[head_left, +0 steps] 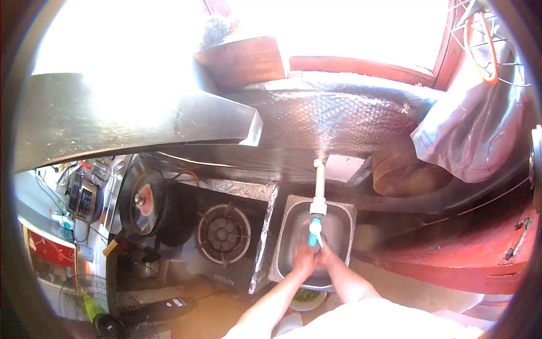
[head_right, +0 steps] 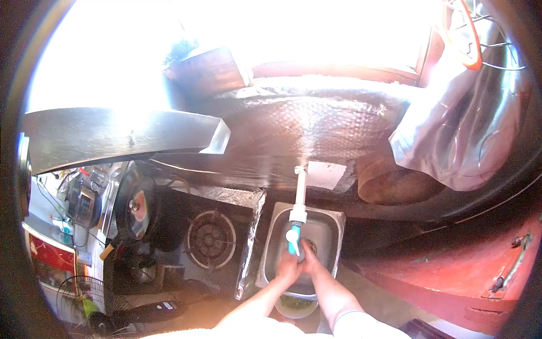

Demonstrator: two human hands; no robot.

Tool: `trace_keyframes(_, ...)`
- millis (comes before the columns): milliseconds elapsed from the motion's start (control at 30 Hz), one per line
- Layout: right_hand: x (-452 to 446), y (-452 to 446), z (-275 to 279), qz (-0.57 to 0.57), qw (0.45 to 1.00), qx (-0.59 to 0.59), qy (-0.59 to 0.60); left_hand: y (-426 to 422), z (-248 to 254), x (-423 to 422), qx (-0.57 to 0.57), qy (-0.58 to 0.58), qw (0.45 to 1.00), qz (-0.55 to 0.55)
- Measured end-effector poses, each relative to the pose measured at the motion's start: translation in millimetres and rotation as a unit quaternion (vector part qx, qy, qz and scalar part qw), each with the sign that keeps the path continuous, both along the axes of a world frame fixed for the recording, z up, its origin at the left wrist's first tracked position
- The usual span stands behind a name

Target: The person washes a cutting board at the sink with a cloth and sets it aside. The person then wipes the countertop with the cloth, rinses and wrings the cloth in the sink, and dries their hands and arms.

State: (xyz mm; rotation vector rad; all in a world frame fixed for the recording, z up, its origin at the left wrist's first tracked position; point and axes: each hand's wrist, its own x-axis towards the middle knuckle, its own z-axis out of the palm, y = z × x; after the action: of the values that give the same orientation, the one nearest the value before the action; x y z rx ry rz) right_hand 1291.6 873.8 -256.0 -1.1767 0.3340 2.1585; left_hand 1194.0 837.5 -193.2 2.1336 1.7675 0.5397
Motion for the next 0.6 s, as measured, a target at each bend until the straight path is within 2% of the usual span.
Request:
trace_keyframes(67, 1.3, 0.0, -19.1, -0.022, 0.991, 0.118, 0.065, -3.3, 23.6, -4.1, 0.012, 0.000, 1.000, 0.003)
trace_keyframes(133, -5.1, 6.4, -57.2, -0.039, 0.990, 0.105, 0.086, -8.1, 47.9, -11.3, 0.016, -0.002, 1.000, 0.009)
trace_keyframes(167, -8.0, 7.9, -67.4, -0.059, 0.988, 0.093, 0.105, -4.5, 59.1, -17.7, -0.024, -0.112, 0.991, 0.067)
trace_keyframes(200, -10.7, 9.6, -49.9, -0.059, 0.988, 0.094, 0.108, -0.7, 69.1, -22.4, -0.062, -0.220, 0.966, 0.123)
trace_keyframes(233, -13.8, 12.2, -31.5, -0.054, 0.990, 0.082, 0.103, 1.1, 77.1, -24.7, -0.064, -0.273, 0.945, 0.166)
trace_keyframes(267, -18.9, 15.9, -29.9, -0.052, 0.990, 0.077, 0.103, 4.8, 91.5, -22.7, -0.061, -0.270, 0.947, 0.164)
trace_keyframes(333, -34.5, 24.8, -71.5, -0.026, 0.987, 0.060, 0.144, 12.7, 130.8, -14.2, -0.059, -0.403, 0.899, 0.162)
trace_keyframes(367, -41.1, 28.8, -93.0, -0.002, 0.982, 0.047, 0.184, 14.2, 148.5, -9.5, -0.050, -0.344, 0.930, 0.117)
trace_keyframes(400, -52.1, 24.7, -78.5, -0.007, 0.970, 0.174, 0.169, 18.1, 157.9, -5.6, -0.051, -0.244, 0.966, 0.075)
trace_keyframes(433, -52.0, 21.0, -67.8, -0.005, 0.966, 0.203, 0.163, 18.8, 171.7, 1.6, -0.049, -0.190, 0.978, 0.067)
trace_keyframes(467, -48.2, 13.9, -57.1, 0.003, 0.968, 0.188, 0.164, 18.8, 181.0, 8.7, -0.045, -0.137, 0.988, 0.059)
trace_keyframes(600, -41.4, 0.0, -43.8, 0.021, 0.969, 0.183, 0.163, 22.5, 174.5, 21.2, -0.010, -0.061, 0.993, 0.102)
